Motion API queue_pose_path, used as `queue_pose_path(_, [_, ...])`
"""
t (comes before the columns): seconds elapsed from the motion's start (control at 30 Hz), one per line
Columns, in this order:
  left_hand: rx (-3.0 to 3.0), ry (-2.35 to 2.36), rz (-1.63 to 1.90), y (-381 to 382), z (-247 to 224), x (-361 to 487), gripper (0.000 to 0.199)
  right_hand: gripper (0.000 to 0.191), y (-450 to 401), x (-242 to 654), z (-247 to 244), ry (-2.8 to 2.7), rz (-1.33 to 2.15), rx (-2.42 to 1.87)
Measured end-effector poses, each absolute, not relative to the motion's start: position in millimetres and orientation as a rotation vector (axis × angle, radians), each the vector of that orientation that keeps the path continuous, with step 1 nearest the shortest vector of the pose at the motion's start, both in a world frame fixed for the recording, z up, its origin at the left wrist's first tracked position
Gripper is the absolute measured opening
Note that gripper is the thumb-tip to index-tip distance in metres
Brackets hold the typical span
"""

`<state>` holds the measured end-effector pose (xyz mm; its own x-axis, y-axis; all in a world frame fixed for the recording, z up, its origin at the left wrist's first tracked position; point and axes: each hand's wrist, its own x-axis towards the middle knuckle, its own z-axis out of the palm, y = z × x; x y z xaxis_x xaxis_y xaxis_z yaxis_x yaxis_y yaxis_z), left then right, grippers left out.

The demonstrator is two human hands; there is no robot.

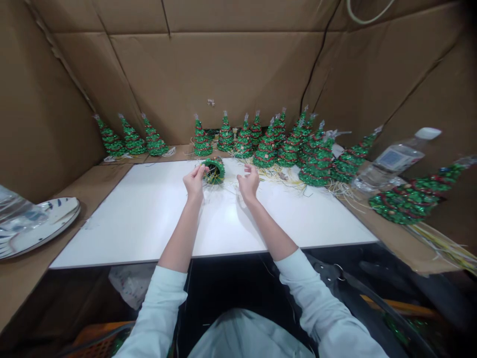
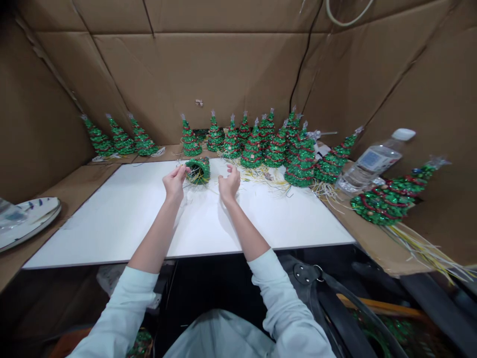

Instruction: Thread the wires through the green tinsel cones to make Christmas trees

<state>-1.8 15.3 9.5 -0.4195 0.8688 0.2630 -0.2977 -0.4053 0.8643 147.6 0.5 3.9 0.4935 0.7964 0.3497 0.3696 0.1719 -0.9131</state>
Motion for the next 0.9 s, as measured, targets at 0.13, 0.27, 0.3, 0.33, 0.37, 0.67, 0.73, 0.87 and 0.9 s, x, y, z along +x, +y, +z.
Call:
queue_pose_path(0.13, [0.962, 0.949, 1.916, 15.8, 8.6, -1.5, 0.021, 0.025, -6.9, 139.4, 7.5, -1.500, 0.139, -1.240])
queue_pose_path(0.27, [1.010, 0.934, 1.896, 14.4, 9.0, -1.1, 0.020, 0.029, -2.0, 135.3, 0.2, -1.744, 0.299, -1.250])
queue_pose_path(0.3, [1.009, 0.935, 1.895, 14.5, 8.9, -1.0, 0.020, 0.031, 0.3, 136.2, -2.4, -1.796, 0.322, -1.266])
queue_pose_path(0.33, [1.001, 0.936, 1.897, 14.8, 8.7, -0.9, 0.020, 0.032, 2.4, 137.6, -4.8, -1.862, 0.333, -1.266])
queue_pose_path(0.37, [0.990, 0.938, 1.898, 15.4, 8.3, -0.8, 0.020, 0.032, 4.0, 139.1, -6.6, -1.937, 0.334, -1.248])
queue_pose_path(0.67, [0.944, 0.942, 1.908, 17.4, 6.8, -3.0, 0.018, 0.018, 7.4, 145.7, -5.5, -1.997, 0.388, -1.020])
queue_pose_path(0.73, [0.903, 0.898, 1.921, 15.1, 9.9, -3.4, 0.015, 0.016, 9.5, 148.4, -5.5, -1.808, 0.500, -1.011])
queue_pose_path(0.87, [0.718, 0.788, 1.926, 10.8, 17.1, -5.2, 0.011, 0.014, 13.1, 152.2, -5.9, -1.510, 0.733, -1.048])
queue_pose_path(0.9, [0.663, 0.752, 1.922, 10.1, 18.6, -6.0, 0.009, 0.015, 13.7, 152.5, -5.9, -1.448, 0.781, -1.060])
